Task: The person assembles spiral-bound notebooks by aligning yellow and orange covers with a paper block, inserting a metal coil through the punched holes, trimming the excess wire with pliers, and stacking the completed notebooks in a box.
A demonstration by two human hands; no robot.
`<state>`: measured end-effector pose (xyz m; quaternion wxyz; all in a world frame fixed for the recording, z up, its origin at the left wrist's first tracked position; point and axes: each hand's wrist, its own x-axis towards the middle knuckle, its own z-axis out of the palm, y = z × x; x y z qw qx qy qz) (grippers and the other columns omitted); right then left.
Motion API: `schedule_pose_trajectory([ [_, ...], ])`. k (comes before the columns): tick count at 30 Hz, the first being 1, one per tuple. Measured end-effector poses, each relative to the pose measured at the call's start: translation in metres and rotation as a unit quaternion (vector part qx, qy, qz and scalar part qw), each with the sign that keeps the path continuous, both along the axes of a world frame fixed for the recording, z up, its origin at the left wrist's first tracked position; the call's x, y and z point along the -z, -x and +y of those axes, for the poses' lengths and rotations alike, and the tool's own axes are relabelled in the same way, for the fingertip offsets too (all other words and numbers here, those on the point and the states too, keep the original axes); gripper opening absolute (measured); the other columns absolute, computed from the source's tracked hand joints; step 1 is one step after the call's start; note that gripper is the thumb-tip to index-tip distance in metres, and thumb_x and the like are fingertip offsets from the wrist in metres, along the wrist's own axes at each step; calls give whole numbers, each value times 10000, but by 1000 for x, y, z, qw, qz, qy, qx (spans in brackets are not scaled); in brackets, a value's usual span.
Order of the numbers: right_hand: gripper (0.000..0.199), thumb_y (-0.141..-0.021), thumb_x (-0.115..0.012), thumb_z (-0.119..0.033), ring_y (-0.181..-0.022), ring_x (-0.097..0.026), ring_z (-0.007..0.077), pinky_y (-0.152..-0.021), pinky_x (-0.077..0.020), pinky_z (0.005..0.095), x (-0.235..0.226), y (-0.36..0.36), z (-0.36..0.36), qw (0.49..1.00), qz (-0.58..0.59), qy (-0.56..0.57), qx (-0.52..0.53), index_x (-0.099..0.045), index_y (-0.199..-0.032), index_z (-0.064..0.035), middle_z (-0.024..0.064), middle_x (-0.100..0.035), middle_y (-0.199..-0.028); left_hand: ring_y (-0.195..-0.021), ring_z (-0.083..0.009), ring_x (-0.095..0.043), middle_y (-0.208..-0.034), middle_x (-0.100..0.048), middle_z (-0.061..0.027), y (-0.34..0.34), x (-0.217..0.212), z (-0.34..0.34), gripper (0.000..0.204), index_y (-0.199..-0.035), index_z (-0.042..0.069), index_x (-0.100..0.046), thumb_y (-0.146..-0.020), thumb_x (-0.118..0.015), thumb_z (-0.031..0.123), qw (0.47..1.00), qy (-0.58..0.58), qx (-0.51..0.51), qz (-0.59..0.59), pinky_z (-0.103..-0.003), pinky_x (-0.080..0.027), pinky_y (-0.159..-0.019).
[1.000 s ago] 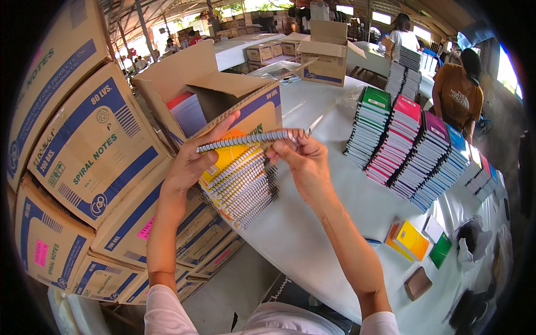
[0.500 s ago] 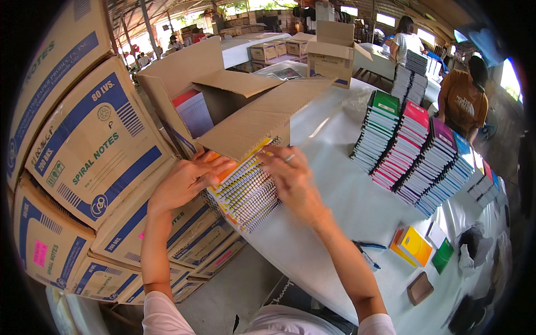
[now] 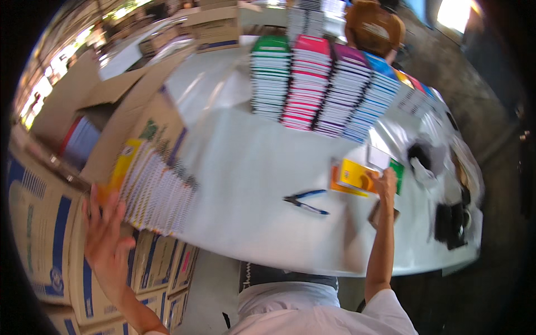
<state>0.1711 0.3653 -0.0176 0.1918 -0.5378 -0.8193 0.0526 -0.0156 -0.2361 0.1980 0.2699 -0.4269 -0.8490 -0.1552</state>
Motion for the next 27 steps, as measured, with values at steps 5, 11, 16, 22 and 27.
schedule_pose_trajectory([
  [5, 491, -740, -819, -414, -633, -598, 239, -580, -461, 381, -15, -17, -3, 966, 159, 196, -57, -628, -738, 39, 167, -620, -694, -1323, -471, -431, -1229, -663, -123, -19, 43, 86, 351, -1222, 113, -667, -890, -650, 227, 972, -148, 162, -83, -663, -210, -1109],
  [11, 199, -790, -782, -114, -657, -618, 136, -553, -468, 307, -32, -34, -31, 920, 350, 149, -93, -609, -781, -17, 63, -661, -738, -1431, -365, -306, -1438, -482, -175, -36, 110, 203, 640, -1401, 73, -492, -808, -731, 48, 874, -209, 245, -365, -455, -192, -1174],
  [16, 202, -793, -752, -2, -807, -647, 129, -712, -520, 271, -35, -26, -142, 682, 598, 374, -196, -652, -963, -44, 65, -700, -925, -1475, -296, -208, -1557, -306, -185, -69, 158, 266, 869, -1523, 88, -273, -800, -756, 75, 671, -328, 280, -603, -403, -203, -1175],
  [22, 169, -848, -720, -30, -914, -633, 150, -783, -533, 281, -18, -35, -188, 722, 526, 290, -343, -584, -945, -5, 100, -660, -958, -1430, -293, -319, -1420, -494, -212, -63, 145, 276, 793, -1496, 67, -331, -805, -711, -15, 691, -100, 294, -653, -395, -251, -1157],
  [27, 196, -908, -651, -35, -821, -568, 115, -712, -496, 271, 10, -27, -215, 731, 447, 394, -333, -497, -1027, -14, 83, -604, -885, -1441, -343, -279, -1488, -392, -225, -63, 172, 242, 777, -1502, 21, -279, -849, -694, 95, 841, -44, 227, -489, -438, -251, -1159],
])
